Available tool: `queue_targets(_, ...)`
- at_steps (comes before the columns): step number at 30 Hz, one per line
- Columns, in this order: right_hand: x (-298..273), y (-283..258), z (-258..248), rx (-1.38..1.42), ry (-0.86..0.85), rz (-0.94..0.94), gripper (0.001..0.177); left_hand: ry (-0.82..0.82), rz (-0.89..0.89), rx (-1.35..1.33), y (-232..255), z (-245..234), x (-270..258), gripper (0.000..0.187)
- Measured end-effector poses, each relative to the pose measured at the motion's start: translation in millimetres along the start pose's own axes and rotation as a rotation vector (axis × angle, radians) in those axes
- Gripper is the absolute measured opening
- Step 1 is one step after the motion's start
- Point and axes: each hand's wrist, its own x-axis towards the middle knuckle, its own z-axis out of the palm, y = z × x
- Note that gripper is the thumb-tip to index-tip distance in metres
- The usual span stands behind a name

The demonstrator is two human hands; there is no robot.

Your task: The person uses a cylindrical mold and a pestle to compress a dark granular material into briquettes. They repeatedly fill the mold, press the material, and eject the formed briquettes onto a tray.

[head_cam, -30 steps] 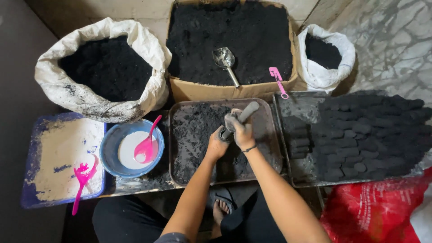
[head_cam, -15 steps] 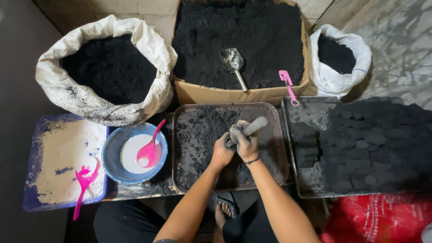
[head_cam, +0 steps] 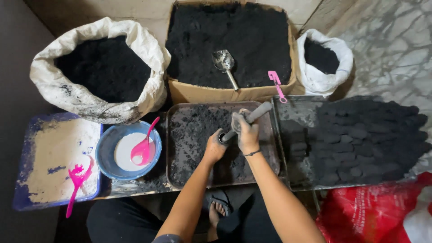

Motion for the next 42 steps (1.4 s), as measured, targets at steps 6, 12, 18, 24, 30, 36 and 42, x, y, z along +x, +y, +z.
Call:
queue_targets(6, -13, -60, 27, 0.232, -0.01, -0.161, 0.03, 0.02, 0.061, 0.03, -10, 4, 6, 0.022)
queue_targets(12, -22, 3, 9, 0.177, -0.088, -0.193, 0.036, 0.024, 0.029, 0.009, -4, 4, 2, 0.021)
queue_targets(18, -16, 52, -19, -0.071, -0.073, -0.233, 0.028, 0.042, 0.071, -0.023, -15, 8, 7, 0.028)
queue_targets(24, -30, 49, -17, -0.234, -0.12, -0.249, 0.028, 0.03, 0.055, -0.082, 13, -6, -8, 0.029)
queue_targets(30, -22, 18, -13, -0.267, -0.251, -0.348, 0.034, 0.054, 0.12, -0.053, -9, 0, 0, 0.014)
queue_targets(36, -20, 38, -16, -0.181, -0.324, -0.344, 0.033, 0.085, 0.187, -0.113, 35, -14, -15, 0.015)
queue_targets(42, -28, 42, -11, -0.231, -0.195, -0.31, 0.035, 0.085, 0.181, -0.091, 40, -14, -21, 0.018)
